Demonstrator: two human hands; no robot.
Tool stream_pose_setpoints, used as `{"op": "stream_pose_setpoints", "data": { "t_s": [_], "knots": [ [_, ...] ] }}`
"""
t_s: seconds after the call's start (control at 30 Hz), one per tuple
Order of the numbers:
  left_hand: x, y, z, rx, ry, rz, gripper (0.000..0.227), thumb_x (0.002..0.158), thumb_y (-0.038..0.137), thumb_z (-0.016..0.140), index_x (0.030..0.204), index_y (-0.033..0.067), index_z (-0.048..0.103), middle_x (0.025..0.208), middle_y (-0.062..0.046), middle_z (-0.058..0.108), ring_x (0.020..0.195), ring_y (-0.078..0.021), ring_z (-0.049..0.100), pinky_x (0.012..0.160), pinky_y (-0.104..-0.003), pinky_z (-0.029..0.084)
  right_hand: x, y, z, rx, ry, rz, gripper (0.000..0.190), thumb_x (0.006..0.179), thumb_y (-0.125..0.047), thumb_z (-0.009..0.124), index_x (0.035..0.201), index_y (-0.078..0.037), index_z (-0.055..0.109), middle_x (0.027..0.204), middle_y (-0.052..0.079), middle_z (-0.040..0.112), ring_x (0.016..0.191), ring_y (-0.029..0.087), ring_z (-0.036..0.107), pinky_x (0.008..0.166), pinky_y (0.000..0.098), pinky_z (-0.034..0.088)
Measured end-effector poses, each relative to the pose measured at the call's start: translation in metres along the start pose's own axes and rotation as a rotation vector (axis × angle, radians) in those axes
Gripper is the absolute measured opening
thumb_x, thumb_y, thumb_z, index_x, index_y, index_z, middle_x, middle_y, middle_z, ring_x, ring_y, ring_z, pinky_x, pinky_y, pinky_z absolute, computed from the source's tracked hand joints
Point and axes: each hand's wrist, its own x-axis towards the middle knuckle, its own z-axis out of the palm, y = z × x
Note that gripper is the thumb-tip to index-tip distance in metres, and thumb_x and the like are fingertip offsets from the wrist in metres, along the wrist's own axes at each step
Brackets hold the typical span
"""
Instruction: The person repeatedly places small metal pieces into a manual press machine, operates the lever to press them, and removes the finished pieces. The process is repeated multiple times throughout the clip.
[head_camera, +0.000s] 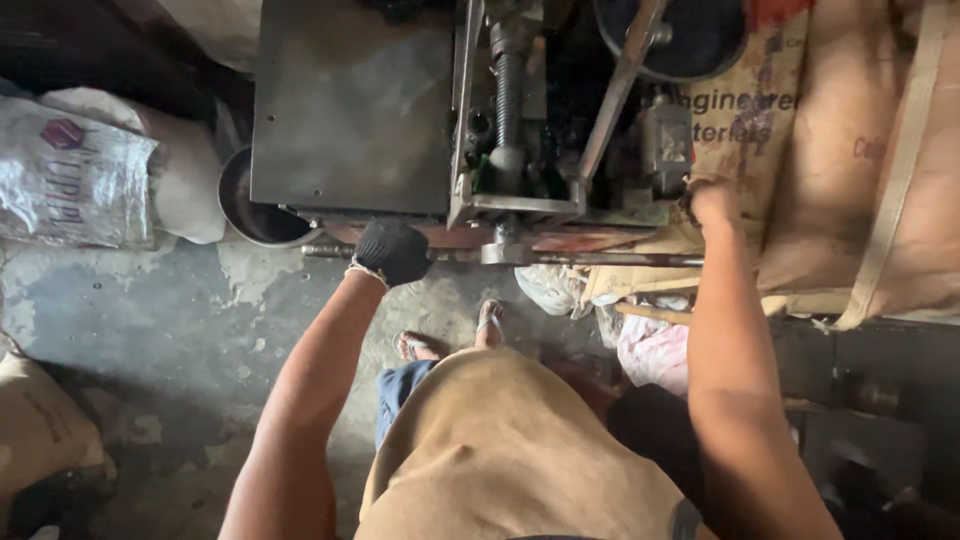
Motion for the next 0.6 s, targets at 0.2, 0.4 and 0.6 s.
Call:
{"op": "stream_pose_setpoints", "data": {
  "t_s": [0.2, 0.4, 0.6],
  "knots": [
    [-0.001, 0.0, 0.0, -0.033, -0.026, -0.013, 0.028, 0.076, 0.036, 0.065, 0.07, 0.0124, 0.079, 0.075, -0.018, 0.073, 0.074, -0.0393, 0.072, 0.071, -0.051, 0.057, -0.014, 0.019, 0.015, 0.43, 0.136, 0.013, 0.022, 0.095, -0.003, 0.063, 0.112, -0.013, 0.074, 0.086, 0.005, 0.07, 0.062, 0.013, 0.061, 0.05, 0.0287, 0.044],
    [0.0, -0.002, 0.001, -0.065, -0.028, 0.022, 0.031, 0.078, 0.039, 0.065, 0.074, 0.012, 0.079, 0.078, -0.017, 0.074, 0.075, -0.0381, 0.073, 0.071, -0.051, 0.057, -0.011, 0.016, 0.011, 0.356, 0.096, 0.141, 0.018, 0.1, -0.008, 0.059, 0.114, -0.011, 0.071, 0.081, 0.006, 0.064, 0.059, 0.018, 0.059, 0.045, 0.0333, 0.039],
    [-0.022, -0.054, -0.018, 0.094, -0.362, -0.05, 0.046, 0.085, 0.055, 0.063, 0.085, 0.0124, 0.078, 0.082, -0.018, 0.075, 0.074, -0.0376, 0.073, 0.072, -0.054, 0.057, -0.028, 0.02, 0.005, -0.226, 0.303, -0.415, 0.033, 0.093, 0.001, 0.055, 0.123, 0.002, 0.069, 0.109, 0.026, 0.072, 0.1, 0.038, 0.068, 0.085, 0.0453, 0.052]
  ]
}}
